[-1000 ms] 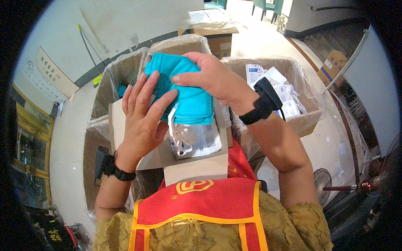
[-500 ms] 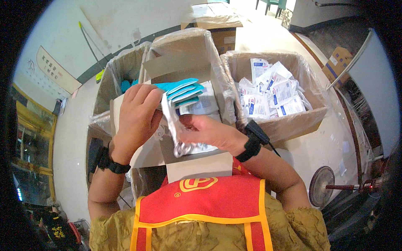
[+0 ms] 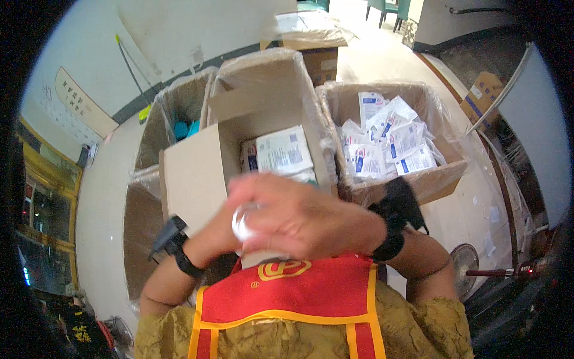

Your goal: Sorting and counting turquoise face masks and white medical packets into a cardboard box.

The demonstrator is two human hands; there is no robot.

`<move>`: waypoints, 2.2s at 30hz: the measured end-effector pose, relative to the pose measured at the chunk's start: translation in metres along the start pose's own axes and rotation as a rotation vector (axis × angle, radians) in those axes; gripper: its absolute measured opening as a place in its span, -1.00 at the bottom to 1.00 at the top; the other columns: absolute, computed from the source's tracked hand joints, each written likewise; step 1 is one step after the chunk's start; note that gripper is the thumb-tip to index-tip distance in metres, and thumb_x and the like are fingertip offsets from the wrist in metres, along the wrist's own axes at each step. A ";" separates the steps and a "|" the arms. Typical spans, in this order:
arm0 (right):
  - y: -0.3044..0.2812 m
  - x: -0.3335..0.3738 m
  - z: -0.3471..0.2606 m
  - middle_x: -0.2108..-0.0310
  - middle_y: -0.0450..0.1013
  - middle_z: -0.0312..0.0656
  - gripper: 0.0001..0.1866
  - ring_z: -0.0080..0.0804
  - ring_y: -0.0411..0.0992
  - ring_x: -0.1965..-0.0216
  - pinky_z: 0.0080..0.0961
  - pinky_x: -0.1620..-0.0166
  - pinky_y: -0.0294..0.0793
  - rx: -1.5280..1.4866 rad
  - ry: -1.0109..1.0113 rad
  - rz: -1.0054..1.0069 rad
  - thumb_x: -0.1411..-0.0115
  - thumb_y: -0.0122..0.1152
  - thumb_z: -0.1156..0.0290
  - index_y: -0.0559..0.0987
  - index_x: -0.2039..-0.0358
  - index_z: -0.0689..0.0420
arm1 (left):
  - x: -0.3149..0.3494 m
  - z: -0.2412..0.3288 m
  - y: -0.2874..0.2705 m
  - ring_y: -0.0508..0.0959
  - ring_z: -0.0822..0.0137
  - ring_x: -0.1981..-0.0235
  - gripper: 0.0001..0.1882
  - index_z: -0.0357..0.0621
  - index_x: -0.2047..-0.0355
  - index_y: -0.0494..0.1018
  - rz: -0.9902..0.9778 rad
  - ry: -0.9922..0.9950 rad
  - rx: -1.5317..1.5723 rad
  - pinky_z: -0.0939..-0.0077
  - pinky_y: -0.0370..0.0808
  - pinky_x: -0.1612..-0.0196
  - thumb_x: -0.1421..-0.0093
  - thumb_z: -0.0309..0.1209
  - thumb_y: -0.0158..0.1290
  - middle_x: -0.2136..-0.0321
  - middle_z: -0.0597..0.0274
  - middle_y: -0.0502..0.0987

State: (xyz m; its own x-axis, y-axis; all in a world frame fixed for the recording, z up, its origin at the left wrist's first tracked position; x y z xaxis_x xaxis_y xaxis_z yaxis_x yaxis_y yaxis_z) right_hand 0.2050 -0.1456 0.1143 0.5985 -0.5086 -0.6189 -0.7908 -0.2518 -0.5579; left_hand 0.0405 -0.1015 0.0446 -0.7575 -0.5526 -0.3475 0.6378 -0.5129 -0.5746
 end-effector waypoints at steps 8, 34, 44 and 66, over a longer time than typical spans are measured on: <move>0.003 0.019 -0.036 0.51 0.34 -0.08 -0.77 -0.08 0.37 0.33 -0.11 -0.11 0.23 -0.724 0.228 -0.474 -0.33 0.01 0.36 0.49 0.44 0.19 | 0.019 0.061 -0.013 0.55 0.01 0.41 -0.78 -0.01 0.39 0.46 -0.388 0.071 -0.404 0.16 0.48 0.41 0.09 -0.31 0.17 0.46 0.14 0.53; -0.023 0.037 0.069 0.40 0.43 -0.40 -0.50 -0.80 0.20 0.63 -0.87 0.60 0.16 -0.787 0.866 0.360 -0.22 0.22 0.16 0.42 -0.04 0.23 | -0.022 0.047 -0.080 0.47 0.09 0.48 -0.72 -0.08 0.50 0.30 0.051 0.068 -1.064 0.21 0.40 0.44 0.23 -0.47 0.17 0.55 0.18 0.38; 0.040 0.023 0.052 0.59 0.36 -0.41 -0.68 -0.80 0.15 0.74 -0.80 0.71 0.04 -1.294 0.826 -0.115 -0.20 0.27 0.17 0.52 0.23 0.17 | -0.050 0.037 -0.078 0.51 0.10 0.45 -0.69 -0.10 0.46 0.34 0.023 0.076 -1.136 0.23 0.43 0.41 0.20 -0.40 0.23 0.54 0.18 0.42; -0.027 0.020 -0.053 0.54 0.51 -0.05 -0.84 -0.28 0.55 0.53 -0.43 0.50 0.56 0.356 0.063 -0.656 -0.18 0.14 0.46 0.49 0.40 0.32 | 0.018 0.093 -0.035 0.55 0.05 0.54 -0.79 -0.04 0.49 0.42 -0.547 0.074 -0.437 0.17 0.49 0.45 0.06 -0.27 0.20 0.65 0.14 0.45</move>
State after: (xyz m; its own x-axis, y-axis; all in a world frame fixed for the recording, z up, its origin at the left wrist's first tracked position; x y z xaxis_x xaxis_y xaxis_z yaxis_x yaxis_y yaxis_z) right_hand 0.2317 -0.1922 0.1465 0.9161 -0.3946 -0.0707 -0.1783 -0.2430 -0.9535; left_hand 0.0176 -0.1542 0.1274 -0.9709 -0.2366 0.0362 0.0594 -0.3849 -0.9210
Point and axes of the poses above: each hand's wrist, its own x-axis away from the middle knuckle, its own y-axis out of the palm, z = x × y, the point moved 2 cm from there along -x, towards the middle knuckle
